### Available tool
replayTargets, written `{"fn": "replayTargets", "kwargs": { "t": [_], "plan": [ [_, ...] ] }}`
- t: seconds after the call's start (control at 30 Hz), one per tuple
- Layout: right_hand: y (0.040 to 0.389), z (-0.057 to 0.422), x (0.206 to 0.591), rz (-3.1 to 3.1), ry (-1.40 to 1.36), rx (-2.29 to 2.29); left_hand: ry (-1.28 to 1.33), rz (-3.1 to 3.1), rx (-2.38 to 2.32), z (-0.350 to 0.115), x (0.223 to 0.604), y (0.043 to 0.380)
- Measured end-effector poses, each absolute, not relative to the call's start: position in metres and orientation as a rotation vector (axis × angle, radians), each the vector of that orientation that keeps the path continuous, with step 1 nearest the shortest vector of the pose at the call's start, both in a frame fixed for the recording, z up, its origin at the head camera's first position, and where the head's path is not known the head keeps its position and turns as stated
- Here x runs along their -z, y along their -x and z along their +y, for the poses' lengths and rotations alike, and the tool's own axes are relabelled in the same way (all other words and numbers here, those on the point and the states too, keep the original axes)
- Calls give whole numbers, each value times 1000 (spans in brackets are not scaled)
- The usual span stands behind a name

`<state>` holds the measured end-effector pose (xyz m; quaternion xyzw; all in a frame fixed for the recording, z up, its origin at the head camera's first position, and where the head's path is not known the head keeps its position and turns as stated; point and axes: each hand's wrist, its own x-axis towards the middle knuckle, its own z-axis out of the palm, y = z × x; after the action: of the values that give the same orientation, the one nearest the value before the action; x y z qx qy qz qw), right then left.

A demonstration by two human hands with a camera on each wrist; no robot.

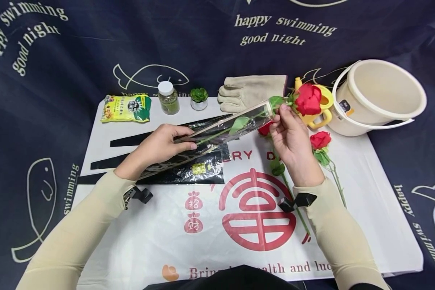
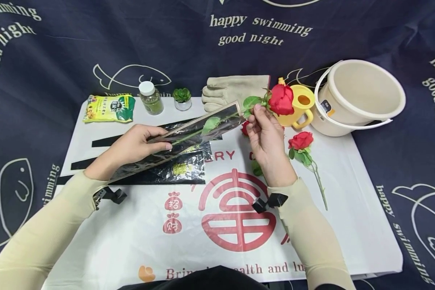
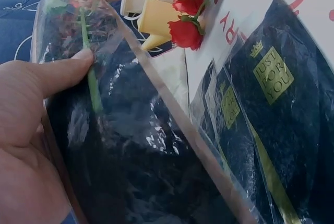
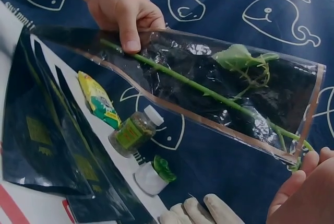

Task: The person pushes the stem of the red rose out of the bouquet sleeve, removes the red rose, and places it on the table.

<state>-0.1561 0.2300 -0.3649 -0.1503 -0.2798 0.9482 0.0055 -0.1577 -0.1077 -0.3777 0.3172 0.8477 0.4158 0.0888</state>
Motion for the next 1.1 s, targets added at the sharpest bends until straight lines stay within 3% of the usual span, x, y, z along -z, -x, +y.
{"fn": "replayTargets", "kwargs": {
  "t": [0.37,0.73,1.1],
  "plan": [
    [159,255,366,-893,470,-2926,-873,2466,-1169,-129,388,151],
    [159,297,358,-971,280,-2920,-894,2326,-1082,-155,416,136],
    [152,305,353,-1503,179,-3018,-881,2127,-969,-165,446,116]
  ]
}}
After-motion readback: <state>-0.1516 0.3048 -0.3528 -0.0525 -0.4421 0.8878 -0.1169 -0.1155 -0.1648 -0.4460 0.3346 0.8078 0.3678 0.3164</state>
